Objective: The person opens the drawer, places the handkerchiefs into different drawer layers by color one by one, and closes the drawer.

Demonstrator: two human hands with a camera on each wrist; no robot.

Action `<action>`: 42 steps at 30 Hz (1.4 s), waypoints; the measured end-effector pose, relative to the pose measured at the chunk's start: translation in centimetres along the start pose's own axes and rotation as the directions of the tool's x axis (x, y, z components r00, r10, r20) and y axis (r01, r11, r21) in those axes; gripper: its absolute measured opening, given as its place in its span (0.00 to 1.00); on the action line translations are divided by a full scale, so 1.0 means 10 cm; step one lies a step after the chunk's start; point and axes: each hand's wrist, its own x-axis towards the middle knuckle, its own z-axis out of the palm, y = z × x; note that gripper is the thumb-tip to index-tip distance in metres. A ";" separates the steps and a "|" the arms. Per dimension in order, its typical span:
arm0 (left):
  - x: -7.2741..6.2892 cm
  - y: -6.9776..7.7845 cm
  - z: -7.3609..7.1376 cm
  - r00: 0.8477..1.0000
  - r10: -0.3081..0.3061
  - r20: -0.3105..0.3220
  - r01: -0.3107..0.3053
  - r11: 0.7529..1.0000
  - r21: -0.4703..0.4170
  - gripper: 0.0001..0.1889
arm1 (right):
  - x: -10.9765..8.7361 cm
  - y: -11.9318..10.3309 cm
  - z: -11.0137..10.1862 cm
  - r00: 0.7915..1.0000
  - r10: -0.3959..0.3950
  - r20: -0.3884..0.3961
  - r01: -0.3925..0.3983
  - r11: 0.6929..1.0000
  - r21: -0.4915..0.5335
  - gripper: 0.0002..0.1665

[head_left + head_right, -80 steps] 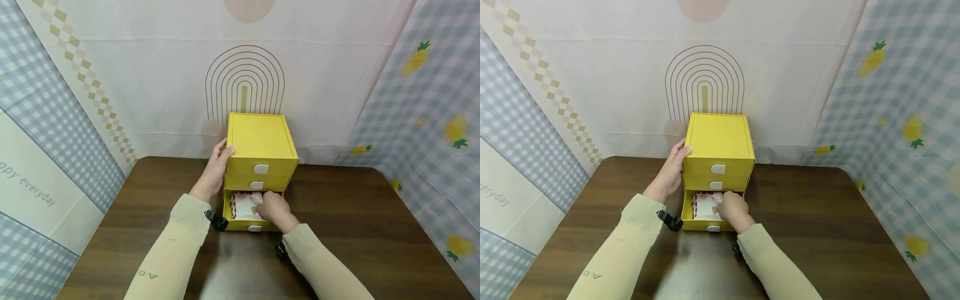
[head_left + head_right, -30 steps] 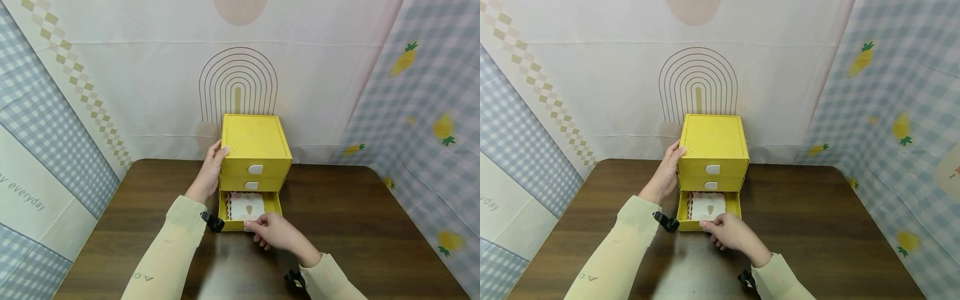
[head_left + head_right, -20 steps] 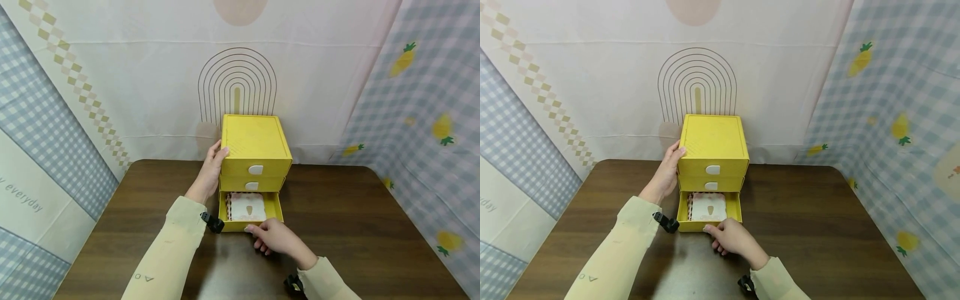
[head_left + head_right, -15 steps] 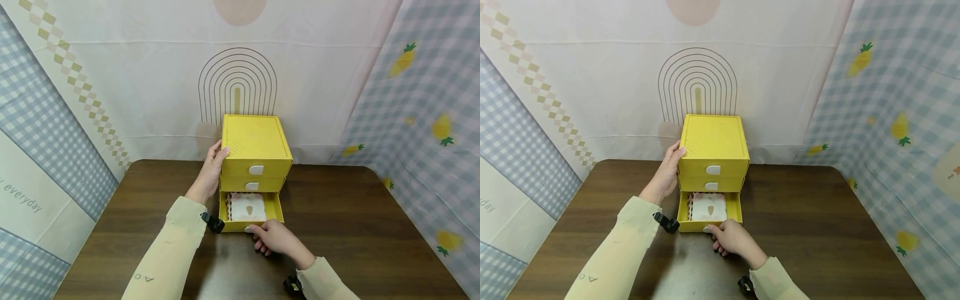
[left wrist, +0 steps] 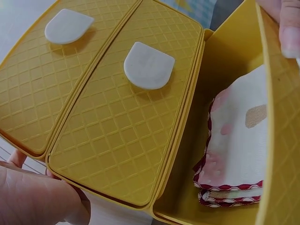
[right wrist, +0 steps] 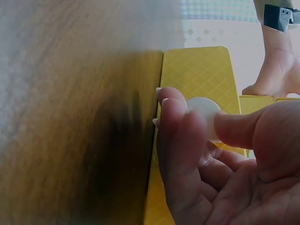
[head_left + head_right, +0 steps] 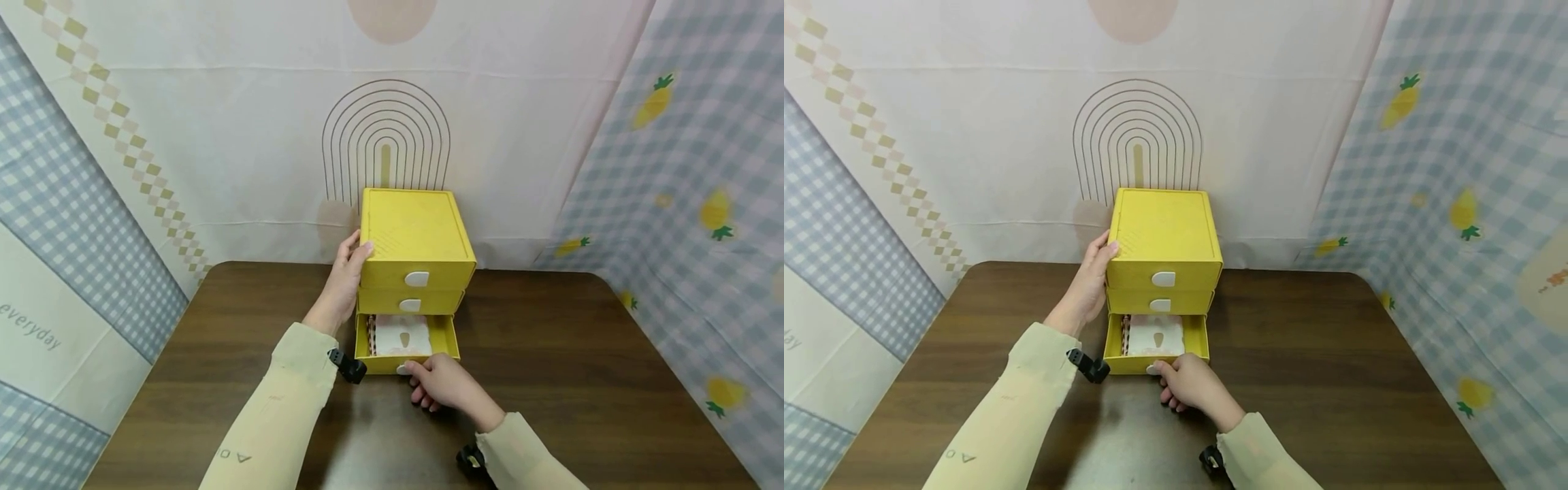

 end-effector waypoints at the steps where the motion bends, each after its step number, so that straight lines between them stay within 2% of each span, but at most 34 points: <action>1: 0.00 0.00 0.00 1.000 0.003 -0.001 -0.003 1.000 -0.002 0.35 | 0.01 0.00 0.00 1.000 0.001 -0.002 -0.001 1.000 0.002 0.28; 7: 0.01 -0.03 0.01 1.000 0.016 -0.012 -0.016 1.000 -0.005 0.35 | 0.09 0.00 -0.03 1.000 0.003 -0.026 -0.003 1.000 0.022 0.28; 20: 0.03 -0.05 0.03 0.999 0.023 -0.028 -0.023 1.000 -0.004 0.35 | 0.40 0.01 -0.06 0.990 0.063 -0.124 -0.041 0.984 0.171 0.30; 25: 0.01 -0.08 0.04 0.999 0.020 -0.033 -0.021 1.000 -0.018 0.34 | 0.51 0.01 -0.13 0.986 0.100 -0.130 -0.072 0.976 0.203 0.30; 30: 0.00 -0.09 0.05 0.999 0.017 -0.030 -0.018 1.000 -0.012 0.33 | 0.62 0.01 -0.23 0.987 0.125 -0.097 -0.101 0.970 0.219 0.29; 35: 0.01 -0.09 0.04 1.000 0.008 -0.017 -0.008 1.000 0.014 0.34 | 0.64 0.02 -0.26 0.989 0.136 -0.065 -0.118 0.966 0.231 0.30; 42: 0.03 -0.08 0.04 1.000 0.005 -0.006 -0.005 1.000 0.027 0.35 | 0.63 0.01 -0.24 0.986 0.143 -0.081 -0.119 0.960 0.253 0.30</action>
